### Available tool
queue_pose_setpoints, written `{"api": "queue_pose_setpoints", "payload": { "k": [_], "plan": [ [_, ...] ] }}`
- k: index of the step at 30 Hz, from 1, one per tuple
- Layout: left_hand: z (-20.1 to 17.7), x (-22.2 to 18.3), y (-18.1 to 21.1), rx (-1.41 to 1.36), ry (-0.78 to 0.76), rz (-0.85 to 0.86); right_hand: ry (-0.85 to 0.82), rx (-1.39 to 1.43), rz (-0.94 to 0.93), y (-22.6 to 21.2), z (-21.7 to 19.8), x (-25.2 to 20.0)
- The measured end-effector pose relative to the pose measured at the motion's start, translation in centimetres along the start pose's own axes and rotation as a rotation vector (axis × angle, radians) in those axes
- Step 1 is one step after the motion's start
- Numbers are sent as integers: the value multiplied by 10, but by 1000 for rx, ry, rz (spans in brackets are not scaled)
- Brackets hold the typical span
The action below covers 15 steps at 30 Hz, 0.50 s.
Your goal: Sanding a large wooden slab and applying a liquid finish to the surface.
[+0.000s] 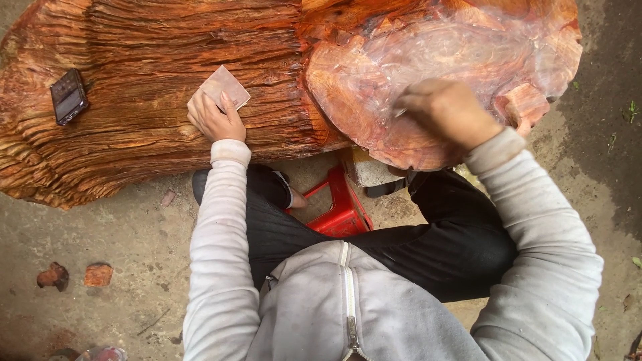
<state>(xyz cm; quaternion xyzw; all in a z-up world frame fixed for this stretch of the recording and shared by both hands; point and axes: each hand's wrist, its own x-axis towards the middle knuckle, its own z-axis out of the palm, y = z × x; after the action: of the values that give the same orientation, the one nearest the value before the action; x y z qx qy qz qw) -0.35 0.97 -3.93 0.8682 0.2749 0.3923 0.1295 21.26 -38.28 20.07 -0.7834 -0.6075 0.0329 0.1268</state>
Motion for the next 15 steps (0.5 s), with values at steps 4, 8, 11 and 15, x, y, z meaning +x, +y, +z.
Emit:
{"api": "queue_pose_setpoints", "payload": {
  "k": [4, 8, 11, 15],
  "plan": [
    [2, -1, -4, 13, -5, -16, 13, -210, 8, 20, 14, -14],
    [3, -2, -4, 12, -12, -25, -28, -81, -69, -14, 7, 4],
    [1, -1, -4, 6, -11, -18, -2, -123, -23, 9, 5, -7],
    [2, -1, -3, 8, -11, -36, 6, -251, 1, 12, 7, -9]
  ]
}}
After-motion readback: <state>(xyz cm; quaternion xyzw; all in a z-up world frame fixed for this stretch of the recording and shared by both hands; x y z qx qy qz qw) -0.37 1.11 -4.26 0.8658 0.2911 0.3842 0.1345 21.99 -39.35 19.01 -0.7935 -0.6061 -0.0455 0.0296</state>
